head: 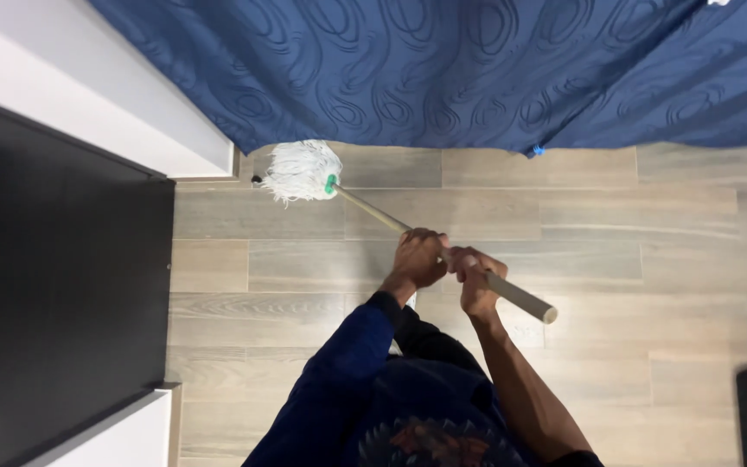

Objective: The person mops the floor with a white string mop, moving from a bedroom area past a bed and shoes, through a doorway into a living area with a sofa and curtains. The person continues mopping the tiled floor in the living area.

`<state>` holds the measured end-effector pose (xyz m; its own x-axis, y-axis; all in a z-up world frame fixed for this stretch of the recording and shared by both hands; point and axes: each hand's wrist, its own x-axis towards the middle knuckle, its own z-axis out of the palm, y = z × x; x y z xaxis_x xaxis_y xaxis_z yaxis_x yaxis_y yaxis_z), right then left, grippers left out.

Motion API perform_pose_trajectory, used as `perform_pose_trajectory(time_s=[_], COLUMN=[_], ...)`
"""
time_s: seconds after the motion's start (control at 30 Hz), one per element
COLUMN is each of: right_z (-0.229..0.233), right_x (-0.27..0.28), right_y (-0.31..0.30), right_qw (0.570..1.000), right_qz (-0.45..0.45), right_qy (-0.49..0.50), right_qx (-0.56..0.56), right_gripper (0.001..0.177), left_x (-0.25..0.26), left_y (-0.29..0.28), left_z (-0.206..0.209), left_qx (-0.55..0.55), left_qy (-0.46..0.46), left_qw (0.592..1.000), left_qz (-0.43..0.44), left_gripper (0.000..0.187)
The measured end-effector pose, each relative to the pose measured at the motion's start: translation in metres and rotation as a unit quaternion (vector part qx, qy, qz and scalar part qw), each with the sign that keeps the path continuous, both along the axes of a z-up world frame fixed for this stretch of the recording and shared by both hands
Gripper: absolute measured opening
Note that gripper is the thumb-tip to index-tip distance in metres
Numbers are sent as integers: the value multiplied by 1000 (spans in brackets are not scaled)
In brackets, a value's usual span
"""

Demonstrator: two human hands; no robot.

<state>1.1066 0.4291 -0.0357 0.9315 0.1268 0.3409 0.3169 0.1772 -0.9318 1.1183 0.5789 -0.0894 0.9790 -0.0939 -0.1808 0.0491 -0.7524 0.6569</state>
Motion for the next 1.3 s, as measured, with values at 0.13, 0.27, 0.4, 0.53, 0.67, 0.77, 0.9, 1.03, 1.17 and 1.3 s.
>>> perform_pose_trajectory(time_s=[0.13, 0.27, 0.4, 0.53, 0.67, 0.77, 0.9, 1.03, 1.17, 1.3], right_z=[-8, -12, -28, -61, -56, -56, -64, -29, 17, 70], right_x=[19, 40, 62, 97, 133, 167, 206, 203, 197, 222], right_y=[-4, 23, 66, 123, 189, 229, 247, 233, 228, 211], right_qw=[998, 997, 993, 992, 990, 989, 987, 990, 986, 973], right_qz=[-34, -44, -27, 16, 26, 45, 142, 138, 141, 114], right_qy=[43, 50, 114, 121, 128, 143, 66, 3, -46, -147], right_qx=[21, -31, -21, 17, 43, 7, -47, -33, 70, 136], right_gripper=[59, 64, 52, 50, 42, 32, 9, 7, 22, 18], left_x=[45, 74, 100, 122, 143, 166, 193, 199, 191, 208], left_y=[-9, 19, 61, 125, 195, 244, 285, 297, 288, 250], left_z=[-40, -74, -80, -55, -88, -93, -62, -112, -107, -19], left_qx=[186, 212, 229, 184, 166, 184, 218, 254, -10, -271], left_qy=[1, 98, 185, 224, 245, 236, 196, 153, 186, 139], left_qw=[977, 965, 950, 955, 955, 954, 955, 944, 982, 946], left_qz=[-106, -120, -103, -66, -4, 9, -53, -144, 37, 110], left_gripper=[29, 40, 40, 41, 36, 61, 54, 36, 25, 32])
